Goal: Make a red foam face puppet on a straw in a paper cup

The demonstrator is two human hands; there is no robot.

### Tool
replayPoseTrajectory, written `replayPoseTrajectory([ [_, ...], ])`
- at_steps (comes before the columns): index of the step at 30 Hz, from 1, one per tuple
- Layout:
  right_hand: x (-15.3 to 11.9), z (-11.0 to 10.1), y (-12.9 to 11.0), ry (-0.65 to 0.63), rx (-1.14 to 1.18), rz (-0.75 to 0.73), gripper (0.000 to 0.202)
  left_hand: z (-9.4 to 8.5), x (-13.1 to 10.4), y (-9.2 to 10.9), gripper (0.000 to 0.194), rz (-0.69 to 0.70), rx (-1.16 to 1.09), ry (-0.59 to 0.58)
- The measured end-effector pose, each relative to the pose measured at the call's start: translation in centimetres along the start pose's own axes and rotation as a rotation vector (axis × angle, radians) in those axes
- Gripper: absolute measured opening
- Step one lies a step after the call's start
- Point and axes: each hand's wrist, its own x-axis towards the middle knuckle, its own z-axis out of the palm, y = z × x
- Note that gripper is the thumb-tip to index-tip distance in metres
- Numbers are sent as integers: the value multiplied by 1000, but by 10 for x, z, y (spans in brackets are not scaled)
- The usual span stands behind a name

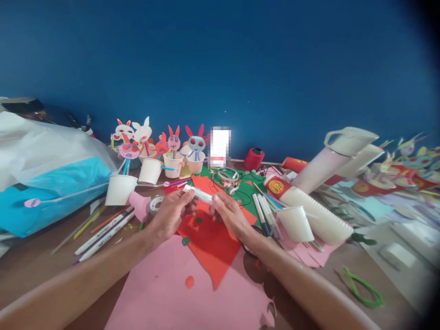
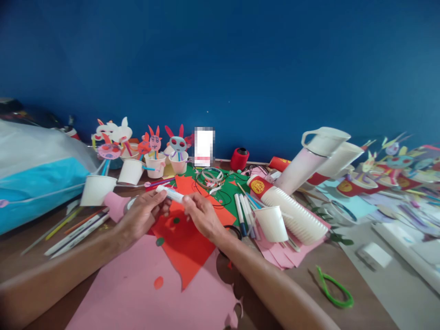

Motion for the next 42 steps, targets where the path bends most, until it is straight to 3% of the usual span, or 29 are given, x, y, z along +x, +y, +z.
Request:
replayPoseTrajectory([
  [4,1,1,3,44,-48,-77,29,0,0,1,21,10,2,-20],
  [9,2,1,4,-48,135,162,53,0,-2,0,19,12,8,-66],
  [11,2,0,2,-66,149,192,55,0,-1,-1,19,12,-6,-60],
  [17,2,-1,-1,6,29,-56,32,-1,1,-1,20,13,-2,-7],
  [24,1,1,-2,-75,206,256,54,0,-2,-2,19,44,28,-83],
  [27,0,0,-3,-46,96,124,53,0,-1,-2,20,34,9,-54],
  [30,0,0,-2,17,19,-44,34,0,1,-2,20,35,-10,-26],
  [32,0,1,-2,44,16,-63,32,1,1,-2,20,42,-7,-31],
  [38,1,4,0,-91,278,260,54,0,-1,-1,19,55,3,-78],
  [42,1,1,3,-47,199,239,57,-1,-2,-1,19,43,5,-64],
])
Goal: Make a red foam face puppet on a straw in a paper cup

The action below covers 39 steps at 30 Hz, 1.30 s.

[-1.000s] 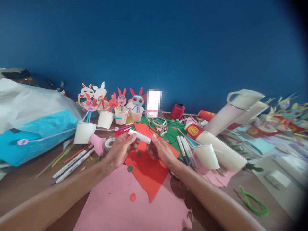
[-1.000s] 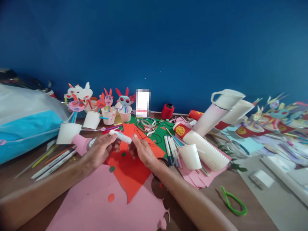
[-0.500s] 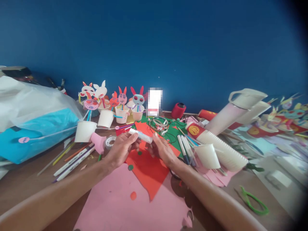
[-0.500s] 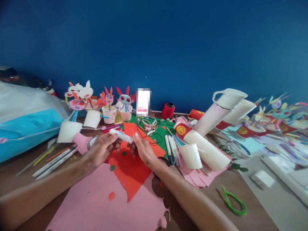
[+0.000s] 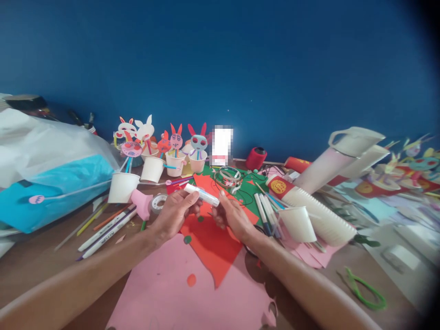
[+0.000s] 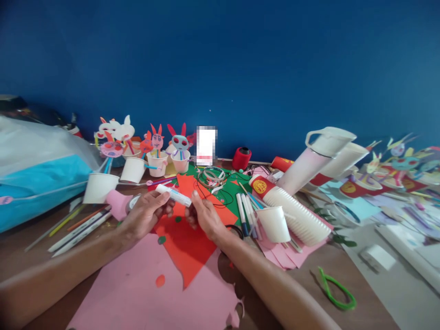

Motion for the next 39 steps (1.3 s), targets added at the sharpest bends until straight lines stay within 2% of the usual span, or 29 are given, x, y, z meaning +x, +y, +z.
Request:
replayPoseTrajectory([
  [3,-1,0,-2,39,-107,-132,54,1,0,-1,21,3,1,27],
  [7,-2,3,-4,19,-98,-257,34,2,0,-3,21,12,10,31],
  [14,0,6,1,-44,13,-137,35,3,0,-2,18,25,35,-10],
  [18,1,9,4,-47,36,-199,33,4,-1,-5,20,16,33,8],
  [22,-1,10,1,-31,70,-242,28,3,0,-2,19,4,95,-65],
  [25,-2,8,-5,62,67,-238,25,-4,2,18,19,-22,290,-146],
  [28,0,2,-8,145,65,-283,22,-14,0,48,17,-25,747,-266],
  [31,4,-2,-7,155,76,-312,21,-20,-7,67,16,3,1183,-554],
  [33,5,-3,-6,145,90,-308,19,-20,-11,68,15,57,1400,-662],
  [35,5,-2,-5,132,100,-303,18,-19,-13,60,12,55,1540,-690],
  [39,4,-1,-6,113,110,-290,18,-18,-13,41,9,47,1605,-714],
])
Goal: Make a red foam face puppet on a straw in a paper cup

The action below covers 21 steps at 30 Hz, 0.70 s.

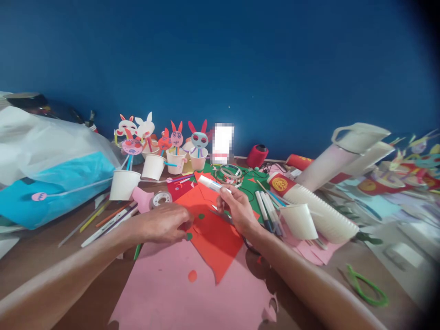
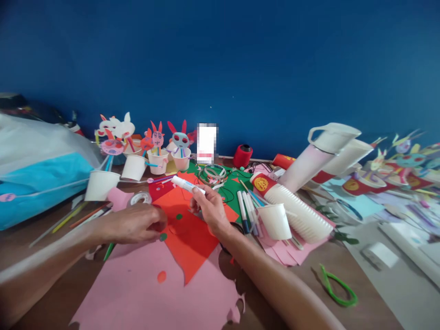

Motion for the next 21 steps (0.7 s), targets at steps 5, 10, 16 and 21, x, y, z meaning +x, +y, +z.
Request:
replayPoseTrajectory([
  [5,0,-1,-2,-5,-24,4,19,10,3,2,9,6,31,5],
  [10,0,-1,-4,-2,-43,8,18,13,4,3,7,7,14,22],
  [16,0,-1,-4,11,-44,10,19,16,2,3,6,40,14,58],
  [21,2,-4,-3,59,-31,-22,20,5,2,1,9,49,-141,121],
])
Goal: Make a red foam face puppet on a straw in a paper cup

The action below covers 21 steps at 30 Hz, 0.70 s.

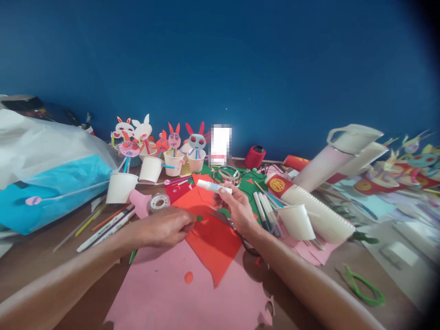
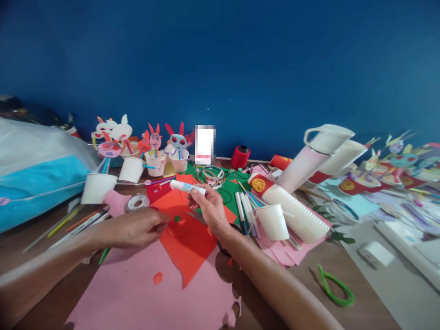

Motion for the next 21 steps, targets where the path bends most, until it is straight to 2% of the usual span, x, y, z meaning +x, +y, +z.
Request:
replayPoseTrajectory([
  [2,1,-1,-3,38,7,-35,20,-4,4,-1,6,-57,-237,70],
  [4,2,-2,-7,65,31,-66,21,-5,11,-3,4,-126,-594,188],
  [7,3,-4,-16,73,52,-102,23,1,21,-4,14,-220,-1105,370],
  [9,2,-4,-22,81,19,-143,22,6,26,-4,15,-295,-1296,421],
  [14,-8,0,-31,58,-191,-263,16,11,29,1,9,-409,-1470,447],
  [21,-18,2,-28,-76,-581,-467,13,13,26,6,17,-422,-1519,409],
])
